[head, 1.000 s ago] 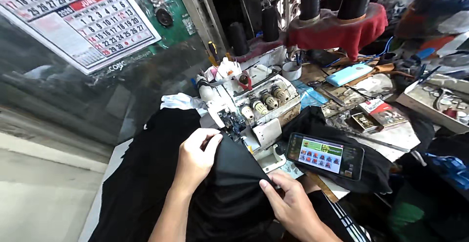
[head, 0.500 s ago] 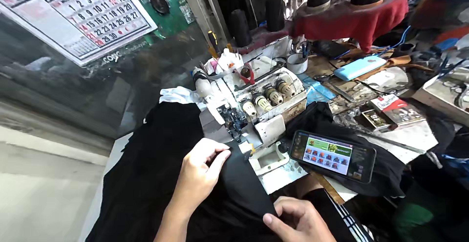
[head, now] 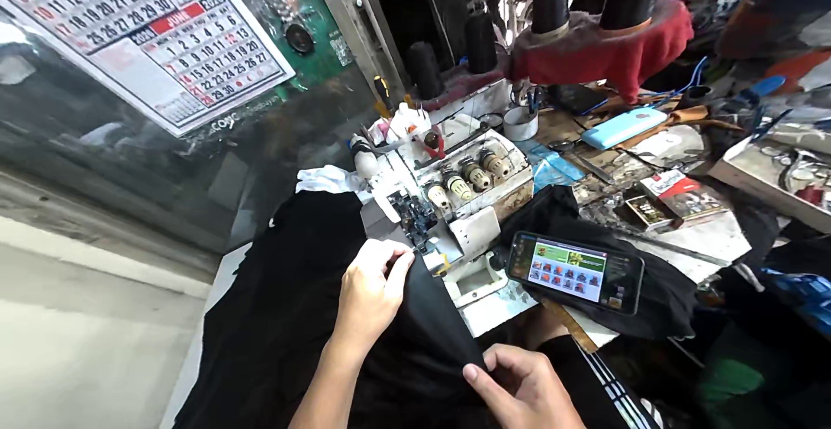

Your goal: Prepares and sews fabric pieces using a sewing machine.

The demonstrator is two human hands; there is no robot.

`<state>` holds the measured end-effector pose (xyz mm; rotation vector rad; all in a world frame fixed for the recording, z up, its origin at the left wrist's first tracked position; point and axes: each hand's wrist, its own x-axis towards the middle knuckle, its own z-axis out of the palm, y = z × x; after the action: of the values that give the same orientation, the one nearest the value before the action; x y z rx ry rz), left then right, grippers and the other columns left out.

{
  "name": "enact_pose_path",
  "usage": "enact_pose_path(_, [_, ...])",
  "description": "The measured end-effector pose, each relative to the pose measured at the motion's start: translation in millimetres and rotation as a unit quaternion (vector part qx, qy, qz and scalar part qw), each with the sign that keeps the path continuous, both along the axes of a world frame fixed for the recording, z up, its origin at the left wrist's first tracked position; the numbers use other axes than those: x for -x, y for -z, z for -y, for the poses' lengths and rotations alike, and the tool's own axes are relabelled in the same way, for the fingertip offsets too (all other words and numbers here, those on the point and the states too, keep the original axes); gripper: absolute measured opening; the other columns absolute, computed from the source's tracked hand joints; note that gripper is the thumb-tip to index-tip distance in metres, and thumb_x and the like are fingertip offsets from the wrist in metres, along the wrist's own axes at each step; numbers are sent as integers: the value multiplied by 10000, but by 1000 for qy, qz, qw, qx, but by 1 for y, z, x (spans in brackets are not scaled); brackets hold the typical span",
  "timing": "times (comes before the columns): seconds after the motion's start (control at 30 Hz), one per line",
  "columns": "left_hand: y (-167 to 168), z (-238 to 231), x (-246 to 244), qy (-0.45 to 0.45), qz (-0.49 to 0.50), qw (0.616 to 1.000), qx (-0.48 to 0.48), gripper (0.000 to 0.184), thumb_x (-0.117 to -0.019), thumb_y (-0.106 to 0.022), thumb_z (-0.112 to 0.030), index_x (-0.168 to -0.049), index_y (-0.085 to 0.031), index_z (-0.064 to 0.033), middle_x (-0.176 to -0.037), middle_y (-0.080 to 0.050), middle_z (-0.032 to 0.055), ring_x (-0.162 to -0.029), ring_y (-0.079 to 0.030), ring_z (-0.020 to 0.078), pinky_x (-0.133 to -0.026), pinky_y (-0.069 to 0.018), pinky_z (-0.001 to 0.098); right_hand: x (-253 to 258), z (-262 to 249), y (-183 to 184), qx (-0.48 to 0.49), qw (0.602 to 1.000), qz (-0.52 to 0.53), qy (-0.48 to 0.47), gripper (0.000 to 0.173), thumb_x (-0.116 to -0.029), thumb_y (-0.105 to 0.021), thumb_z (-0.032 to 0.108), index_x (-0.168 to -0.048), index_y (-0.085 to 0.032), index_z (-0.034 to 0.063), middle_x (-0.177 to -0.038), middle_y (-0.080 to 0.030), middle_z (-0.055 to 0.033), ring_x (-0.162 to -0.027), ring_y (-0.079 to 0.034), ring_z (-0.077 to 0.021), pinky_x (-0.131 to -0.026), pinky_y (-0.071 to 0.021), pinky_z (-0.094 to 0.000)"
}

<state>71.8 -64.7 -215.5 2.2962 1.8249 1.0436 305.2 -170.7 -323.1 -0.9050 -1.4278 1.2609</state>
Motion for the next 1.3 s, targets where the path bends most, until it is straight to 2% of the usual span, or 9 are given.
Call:
enact_pose_path(0.47, [3,3,-11,-32,-84,995,-41,163,-1015,-621,-315,-1065,-735,-210,-1014,-660,-65,-839,-645,41,-722,-584,286,-2,-8,-3,35,999,-17,19,294,-906,-800,278,-763,-598,121,-643,-600,8,-524,-555,-116,-455,-455,-291])
enact_pose_path(0.57, [8,3,-14,-36,-123,990,-64,178,-1031,-581,-278,-1059,-713,-163,-1019,-652,-14,-859,-651,102,-735,-585,335,-3,-8,-6,51,998,-22,5,245,-895,-808,244,-995,-625,115,-744,-664,1,-601,-636,-133,-528,-559,-306])
enact_pose_path(0.67, [6,0,-12,-35,-118,991,-50,199,-1046,-549,-288,-1068,-697,-158,-1025,-651,1,-866,-655,118,-736,-585,352,-5,-15,-5,78,996,-8,-34,436,-916,-789,282,-1307,-636,166,-750,-683,17,-581,-628,-133,-527,-557,-311])
enact_pose_path(0.77, [-1,-5,-13,-30,-83,996,-33,165,-1034,-573,-272,-1056,-700,-169,-1009,-638,-18,-827,-639,84,-702,-575,315,-6,-25,0,80,995,-14,-58,214,-949,-749,316,-1039,-732,122,-749,-668,5,-627,-623,-129,-569,-544,-308])
enact_pose_path(0.83, [-4,-9,-11,-25,-69,997,-25,155,-1023,-596,-277,-1046,-705,-169,-970,-639,-30,-810,-625,72,-696,-565,301,-7,-30,-1,70,995,-28,-71,204,-979,-714,310,-949,-704,109,-789,-675,-11,-696,-650,-140,-631,-567,-328])
enact_pose_path(0.9, [-8,-13,-7,-30,-67,997,-10,154,-1003,-613,-308,-1020,-704,-184,-939,-638,-43,-802,-626,75,-691,-561,312,-11,-33,-8,75,992,-42,-94,193,-1009,-673,291,-987,-666,99,-844,-687,-36,-741,-670,-160,-662,-581,-343])
enact_pose_path(1.0, [-13,-24,-4,-50,-91,995,6,194,-997,-594,-341,-987,-710,-186,-929,-636,-26,-828,-620,130,-717,-542,383,-13,-38,-20,80,989,-62,-109,190,-1044,-621,263,-1055,-619,73,-776,-667,-58,-630,-638,-160,-564,-548,-322])
enact_pose_path(1.17, [-9,-51,-14,-108,-122,987,1,248,-959,-543,-198,-1022,-658,13,-1040,-641,208,-1027,-624,409,-864,-496,615,-8,-62,-20,86,992,-51,-80,228,-1028,-643,279,-1146,-669,86,-737,-669,-47,-564,-604,-151,-521,-518,-306])
enact_pose_path(1.3, [-7,-35,-7,-99,-127,986,-37,260,-986,-572,-309,-1045,-685,-82,-1053,-655,124,-1037,-624,335,-878,-484,601,-15,-47,-24,77,988,-22,-131,226,-993,-702,282,-1120,-699,95,-866,-747,-25,-720,-711,-144,-660,-618,-335])
